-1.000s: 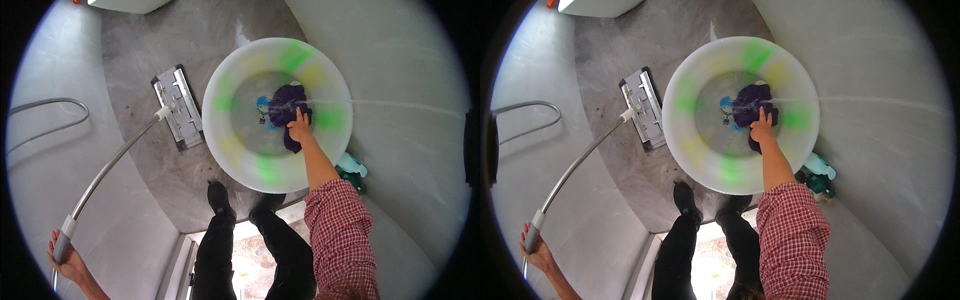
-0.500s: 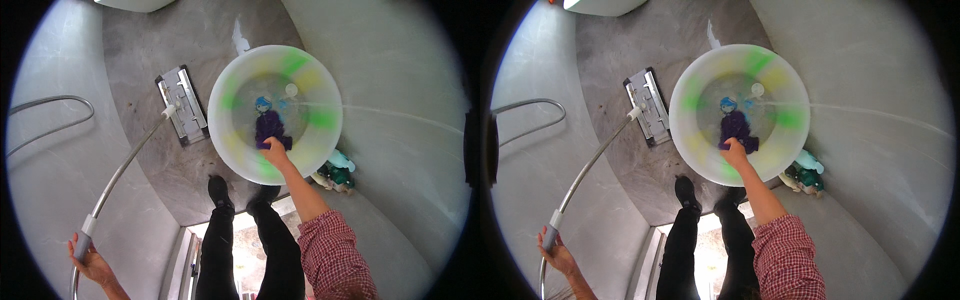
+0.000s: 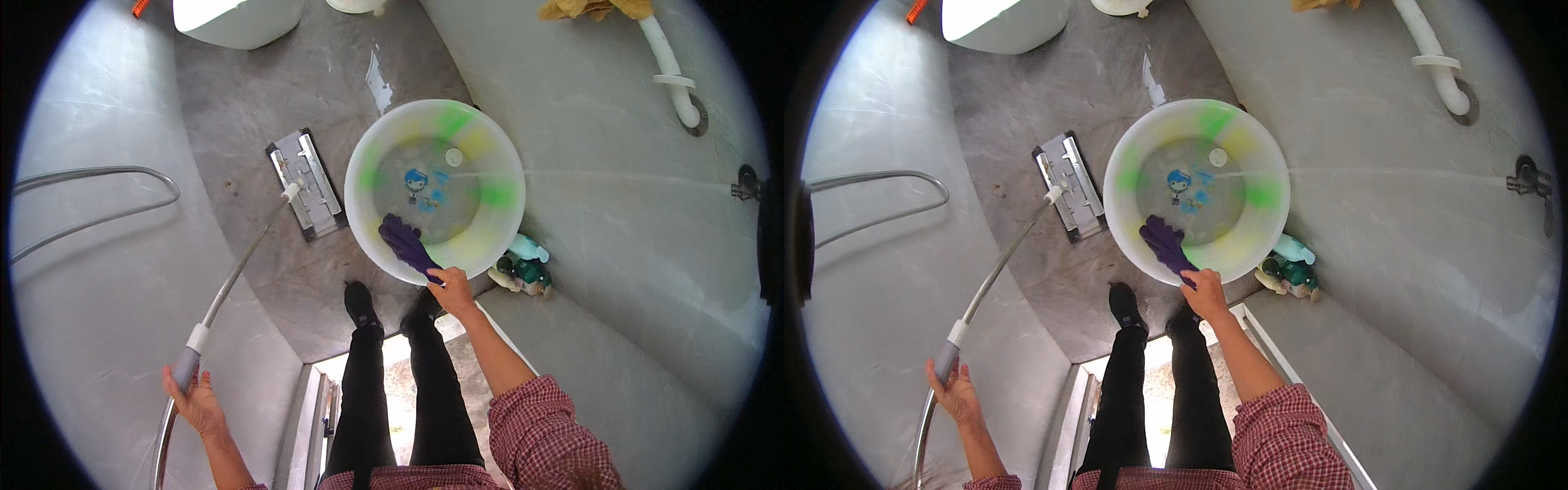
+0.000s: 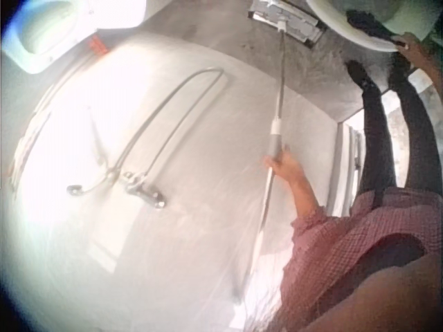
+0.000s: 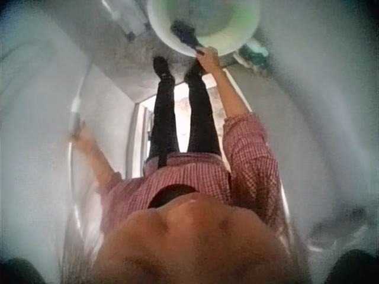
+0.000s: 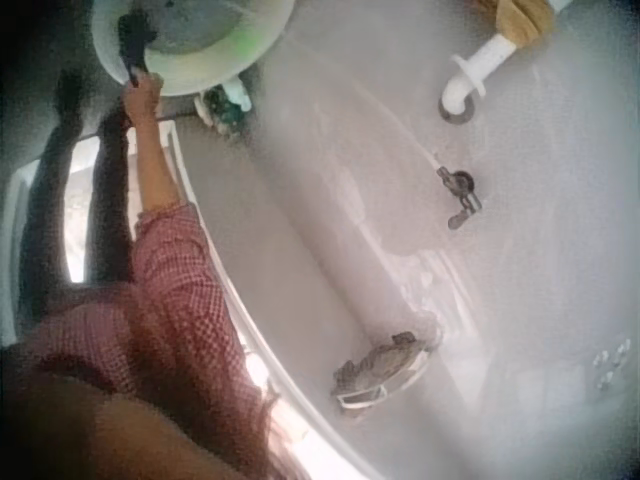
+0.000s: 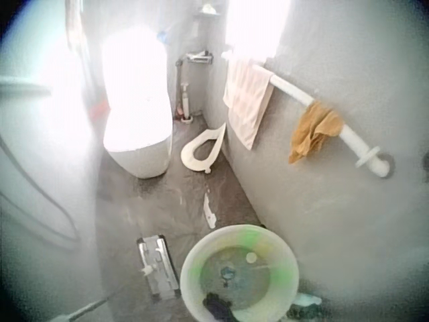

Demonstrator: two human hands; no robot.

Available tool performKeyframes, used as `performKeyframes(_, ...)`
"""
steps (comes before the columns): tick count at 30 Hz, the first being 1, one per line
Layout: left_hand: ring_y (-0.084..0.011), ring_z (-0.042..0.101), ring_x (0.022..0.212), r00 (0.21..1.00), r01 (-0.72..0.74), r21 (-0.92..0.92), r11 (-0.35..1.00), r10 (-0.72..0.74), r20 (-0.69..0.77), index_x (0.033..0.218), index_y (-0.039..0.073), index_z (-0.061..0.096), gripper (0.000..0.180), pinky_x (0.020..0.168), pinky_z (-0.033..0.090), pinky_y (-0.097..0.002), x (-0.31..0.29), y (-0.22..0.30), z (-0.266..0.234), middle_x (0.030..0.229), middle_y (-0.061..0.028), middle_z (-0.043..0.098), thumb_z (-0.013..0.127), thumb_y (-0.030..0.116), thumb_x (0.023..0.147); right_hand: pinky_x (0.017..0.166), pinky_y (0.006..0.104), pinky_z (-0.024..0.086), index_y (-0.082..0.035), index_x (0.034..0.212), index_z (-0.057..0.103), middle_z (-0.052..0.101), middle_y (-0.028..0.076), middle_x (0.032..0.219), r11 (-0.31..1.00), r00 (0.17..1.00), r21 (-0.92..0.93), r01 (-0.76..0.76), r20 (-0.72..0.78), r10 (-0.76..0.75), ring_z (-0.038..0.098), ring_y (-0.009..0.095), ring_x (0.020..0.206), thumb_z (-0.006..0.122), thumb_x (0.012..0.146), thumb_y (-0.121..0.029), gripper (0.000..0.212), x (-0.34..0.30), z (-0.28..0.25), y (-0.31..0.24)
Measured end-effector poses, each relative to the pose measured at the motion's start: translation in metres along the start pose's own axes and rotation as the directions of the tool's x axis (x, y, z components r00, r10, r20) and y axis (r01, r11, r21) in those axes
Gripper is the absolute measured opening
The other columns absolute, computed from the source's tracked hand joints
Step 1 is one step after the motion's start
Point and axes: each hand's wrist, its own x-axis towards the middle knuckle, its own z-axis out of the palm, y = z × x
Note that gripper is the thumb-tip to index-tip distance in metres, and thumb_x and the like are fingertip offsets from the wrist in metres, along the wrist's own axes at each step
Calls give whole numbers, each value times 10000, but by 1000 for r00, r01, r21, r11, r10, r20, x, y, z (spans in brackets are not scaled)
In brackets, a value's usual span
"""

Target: The person washes a purple cloth by hand in a basin of soapy water, rinses it under running water, wrings it out, and places it on a pink chair. They also retrieve and use a mop during the process.

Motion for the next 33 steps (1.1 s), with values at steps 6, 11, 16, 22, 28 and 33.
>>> performKeyframes(6,-206,583,873,998,-56,104,993,52,40,1165,21,526,384,728,494,-306,-11,18,15,1066,-120,552,582,314,923,899,390,474,-27,1023,680,649,177,1034,966,968,121,-227,141,209,604,326,1008,645,816,-251,307,-30,-10,33)
performKeyframes(11,-198,607,680,945,-275,119,954,244,219,1036,-19,567,248,616,514,-305,-16,44,84,856,-124,592,600,180,891,830,386,501,-27,988,687,684,163,958,943,948,170,-285,193,252,651,306,913,617,828,-256,288,-64,-35,45)
performKeyframes(16,-191,592,558,916,-325,180,928,262,304,952,-35,587,186,525,499,-277,0,87,145,792,-128,603,635,94,828,795,375,500,-44,967,691,683,157,905,912,944,261,-316,183,275,654,296,874,608,826,-274,282,-95,-55,51)
performKeyframes(22,-188,597,565,929,-249,209,946,173,326,944,-20,592,177,523,506,-272,23,109,158,799,-126,609,653,80,811,633,317,516,-3,952,695,682,86,799,766,862,397,-505,278,424,632,153,708,631,821,-191,238,-124,-70,46)
performKeyframes(28,-202,605,813,993,-88,8,996,87,80,1020,36,549,291,636,508,-300,48,113,136,976,-98,601,726,150,819,654,287,528,-17,1002,660,661,39,855,711,826,424,-561,348,443,630,128,779,604,875,-172,208,-139,-76,29)
performKeyframes(33,-212,564,904,992,-104,-63,993,107,60,1120,72,477,456,743,487,-331,51,97,121,1078,-71,553,781,193,802,620,284,527,-10,986,675,663,56,822,724,870,484,-492,290,398,622,130,712,630,851,-211,246,-144,-88,20)
